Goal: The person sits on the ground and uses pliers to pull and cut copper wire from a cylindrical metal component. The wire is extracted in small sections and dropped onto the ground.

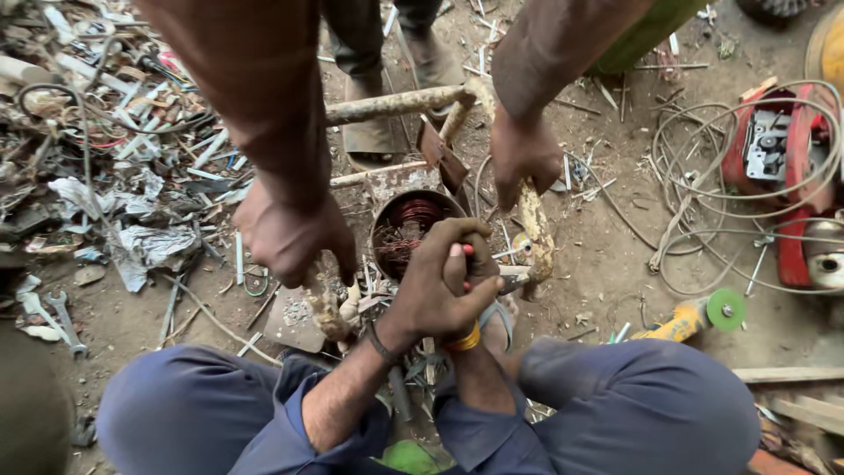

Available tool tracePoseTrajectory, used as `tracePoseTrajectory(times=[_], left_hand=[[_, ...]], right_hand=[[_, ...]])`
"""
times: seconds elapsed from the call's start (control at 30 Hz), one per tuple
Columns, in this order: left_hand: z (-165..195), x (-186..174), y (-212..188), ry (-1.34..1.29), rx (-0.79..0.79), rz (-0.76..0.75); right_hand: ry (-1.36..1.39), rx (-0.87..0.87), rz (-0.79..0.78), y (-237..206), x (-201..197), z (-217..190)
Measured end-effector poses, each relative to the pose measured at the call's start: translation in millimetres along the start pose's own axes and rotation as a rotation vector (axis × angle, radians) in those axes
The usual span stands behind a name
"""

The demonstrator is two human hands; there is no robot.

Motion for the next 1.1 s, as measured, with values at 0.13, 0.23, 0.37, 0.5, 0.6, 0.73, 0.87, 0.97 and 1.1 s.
tracePoseTrajectory(times=[0.13,0.23,0.37,0.5,0.6,0.73,0.87,0.97,1.1], left_hand=[[12,-5,8,0.009,-0.008,0.065],[11,-7,11,0.014,-0.05,0.1],[-1,-7,3,0.052,0.011,0.132],[-15,-4,-10,0.029,-0.035,0.124],[-15,-7,-2,-0.083,-0.133,0.148],[9,-16,13,-0.038,-0.004,0.166],[-10,-11,-35,-0.059,-0.139,0.305],[-45,-1,-88,-0.076,-0.421,0.405],[-81,68,-138,-1.009,-0.894,0.301]], right_hand=[[0.005,0.024,0.003,-2,-2,1],[0.004,0.04,0.004,-4,-2,5],[-0.004,0.063,0.007,-10,-6,23],[-0.009,0.069,0.011,-13,-12,43],[-0.014,0.04,0.007,-5,-6,31],[-0.036,-0.071,-0.056,-1,11,-19],[0.0,-0.239,-0.289,-39,14,-64],[-0.224,-0.308,-0.333,-70,3,-75],[-0.145,-0.032,-0.34,-121,4,-58]])
Point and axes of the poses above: each hand's wrist, its own y-axis towards the middle knuckle, its own x-axis out of the palm, z = x × y, the point moved 8 cm from there along y, towards the middle knuckle, and after that the axes turned 9 degrees about -z, right-handed, at the moved point
